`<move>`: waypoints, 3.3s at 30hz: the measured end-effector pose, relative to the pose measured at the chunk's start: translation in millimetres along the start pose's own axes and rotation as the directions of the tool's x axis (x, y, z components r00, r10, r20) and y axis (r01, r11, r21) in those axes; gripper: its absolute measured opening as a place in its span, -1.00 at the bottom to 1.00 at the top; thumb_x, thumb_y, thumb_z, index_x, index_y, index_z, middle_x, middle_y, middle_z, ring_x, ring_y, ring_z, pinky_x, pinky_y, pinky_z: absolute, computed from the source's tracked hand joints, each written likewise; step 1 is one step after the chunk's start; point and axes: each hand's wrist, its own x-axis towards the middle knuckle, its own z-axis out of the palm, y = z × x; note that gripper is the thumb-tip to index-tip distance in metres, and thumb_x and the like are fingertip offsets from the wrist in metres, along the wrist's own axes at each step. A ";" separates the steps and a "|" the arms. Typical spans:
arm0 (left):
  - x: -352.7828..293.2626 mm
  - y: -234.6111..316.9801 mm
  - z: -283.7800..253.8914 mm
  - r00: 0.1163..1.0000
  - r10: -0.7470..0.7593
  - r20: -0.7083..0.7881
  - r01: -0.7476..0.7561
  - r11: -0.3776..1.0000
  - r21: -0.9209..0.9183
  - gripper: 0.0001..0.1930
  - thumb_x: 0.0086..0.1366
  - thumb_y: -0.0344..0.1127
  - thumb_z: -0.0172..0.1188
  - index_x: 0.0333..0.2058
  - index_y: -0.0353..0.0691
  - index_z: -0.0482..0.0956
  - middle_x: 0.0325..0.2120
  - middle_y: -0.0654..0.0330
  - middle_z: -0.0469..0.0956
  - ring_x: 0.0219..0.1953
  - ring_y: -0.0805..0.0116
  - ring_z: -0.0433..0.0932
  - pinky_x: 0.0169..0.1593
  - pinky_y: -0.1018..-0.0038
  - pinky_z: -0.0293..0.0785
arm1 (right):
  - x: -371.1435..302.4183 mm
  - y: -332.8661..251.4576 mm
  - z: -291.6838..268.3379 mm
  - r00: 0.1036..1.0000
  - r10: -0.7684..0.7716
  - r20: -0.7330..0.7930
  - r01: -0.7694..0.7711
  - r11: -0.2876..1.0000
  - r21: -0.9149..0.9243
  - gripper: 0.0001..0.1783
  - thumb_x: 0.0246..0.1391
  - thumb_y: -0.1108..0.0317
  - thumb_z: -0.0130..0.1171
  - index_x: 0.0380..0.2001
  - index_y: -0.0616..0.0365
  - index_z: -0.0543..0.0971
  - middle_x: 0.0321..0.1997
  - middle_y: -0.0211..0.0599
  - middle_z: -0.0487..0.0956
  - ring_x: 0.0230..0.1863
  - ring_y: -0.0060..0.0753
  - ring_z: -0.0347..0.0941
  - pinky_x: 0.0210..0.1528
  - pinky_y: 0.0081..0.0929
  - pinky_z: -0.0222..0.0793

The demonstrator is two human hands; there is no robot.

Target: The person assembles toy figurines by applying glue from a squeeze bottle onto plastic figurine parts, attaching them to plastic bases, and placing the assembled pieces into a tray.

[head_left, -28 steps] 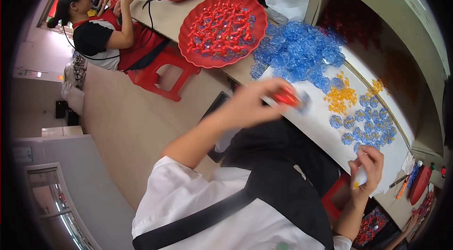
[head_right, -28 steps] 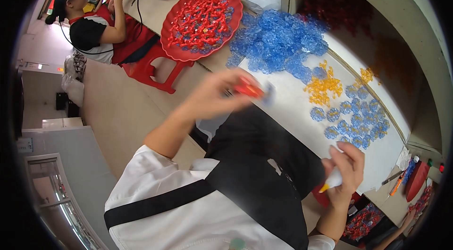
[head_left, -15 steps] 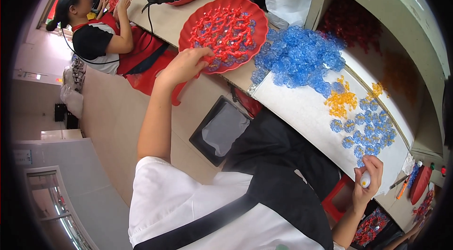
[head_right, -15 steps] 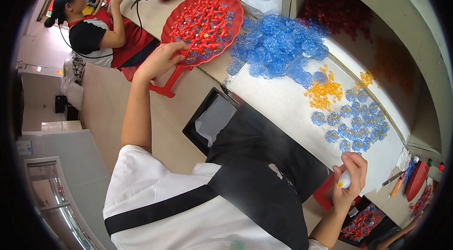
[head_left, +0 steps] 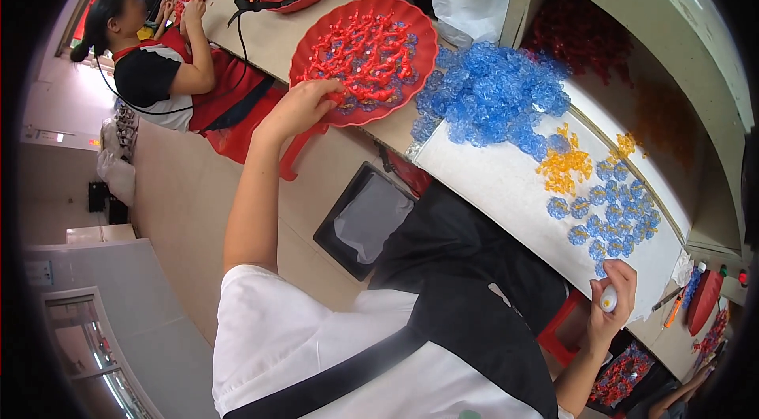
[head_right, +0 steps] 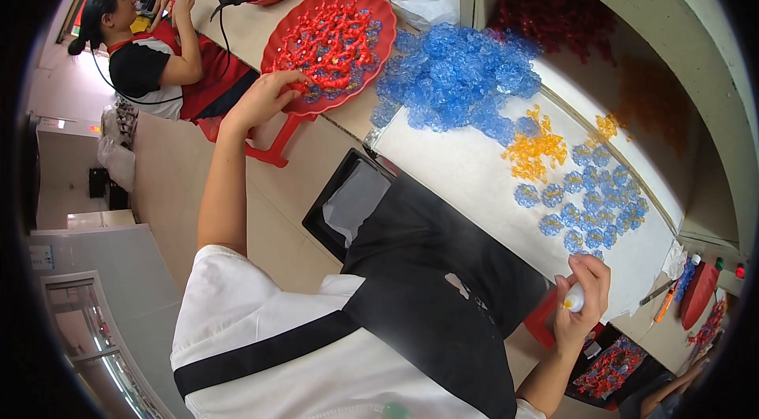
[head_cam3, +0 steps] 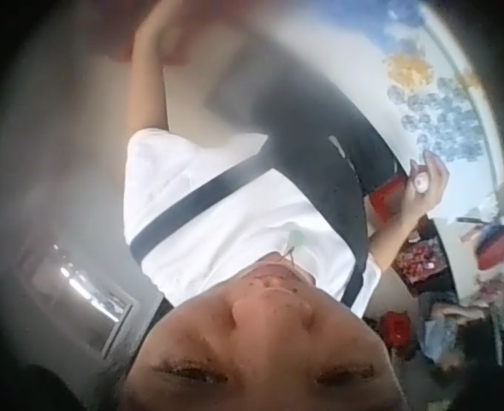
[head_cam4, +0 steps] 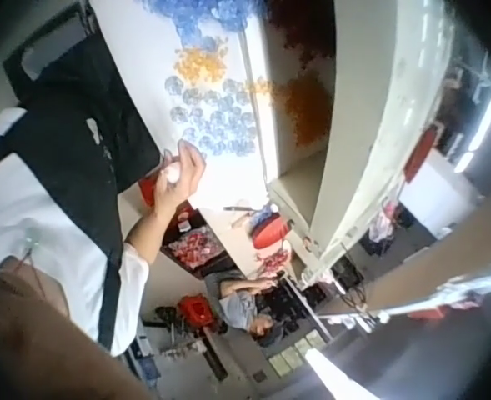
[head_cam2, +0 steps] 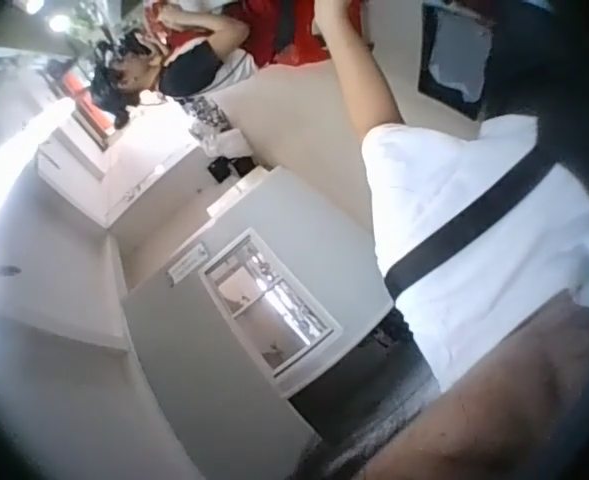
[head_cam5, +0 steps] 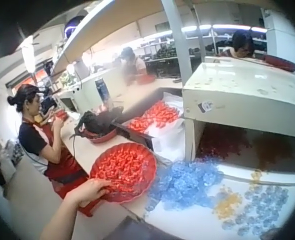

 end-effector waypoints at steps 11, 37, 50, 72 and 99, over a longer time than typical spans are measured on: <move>-4.9 44.9 -25.3 0.980 0.006 -0.199 0.021 0.991 0.129 -0.70 0.00 -0.47 0.11 -0.21 -0.26 0.44 -0.26 0.02 0.47 -0.18 0.12 0.44 -0.12 0.39 0.35 | -2.5 2.1 -10.2 1.000 0.028 -0.010 -0.029 0.998 -0.048 -0.66 -0.32 0.67 0.15 -0.33 0.24 0.50 -0.29 -0.14 0.42 -0.34 -0.31 0.35 -0.45 -0.57 0.29; 273.8 270.6 146.2 0.583 0.699 -0.414 -0.482 0.708 0.517 -0.83 -0.04 -0.36 0.00 -0.46 -0.04 0.56 -0.25 0.26 0.46 -0.10 0.30 0.34 -0.11 0.33 0.26 | -49.0 31.4 -40.9 0.948 0.230 -0.218 -0.231 0.973 0.019 -0.65 -0.31 0.64 0.19 -0.31 0.23 0.49 -0.33 -0.19 0.41 -0.52 -0.52 0.30 -0.49 -0.65 0.24; 314.2 306.7 195.0 0.713 0.500 -0.491 -0.366 0.863 0.348 -0.79 0.06 -0.27 -0.01 -0.31 -0.04 0.52 -0.23 0.21 0.46 -0.18 0.31 0.40 -0.14 0.36 0.31 | -52.2 17.1 -34.7 0.952 0.232 -0.200 -0.241 0.970 -0.019 -0.73 -0.21 0.60 0.10 -0.31 0.28 0.47 -0.25 -0.20 0.42 -0.50 -0.61 0.25 -0.37 -0.69 0.21; 46.1 264.5 125.6 0.731 0.548 0.406 0.675 -0.490 -0.552 -0.61 0.14 -0.51 -0.03 -0.03 -0.40 0.21 -0.23 0.13 0.39 -0.23 0.44 0.42 -0.15 0.59 0.43 | -19.3 0.7 -10.6 0.974 0.198 -0.105 -0.107 0.821 0.560 -0.60 -0.11 0.64 0.00 -0.09 0.35 0.35 -0.16 -0.12 0.26 -0.29 -0.28 0.40 -0.35 -0.50 0.47; 2.2 292.9 105.4 0.887 0.354 0.295 0.353 -0.109 -0.929 -0.80 0.09 -0.54 0.08 -0.25 -0.33 0.43 -0.25 0.19 0.46 -0.23 0.51 0.42 -0.10 0.57 0.33 | -17.8 -29.5 -19.6 0.930 -0.230 -0.286 0.262 0.962 0.080 -0.53 -0.34 0.20 0.36 -0.37 0.10 0.35 -0.40 -0.29 0.36 -0.51 -0.47 0.31 -0.56 -0.65 0.25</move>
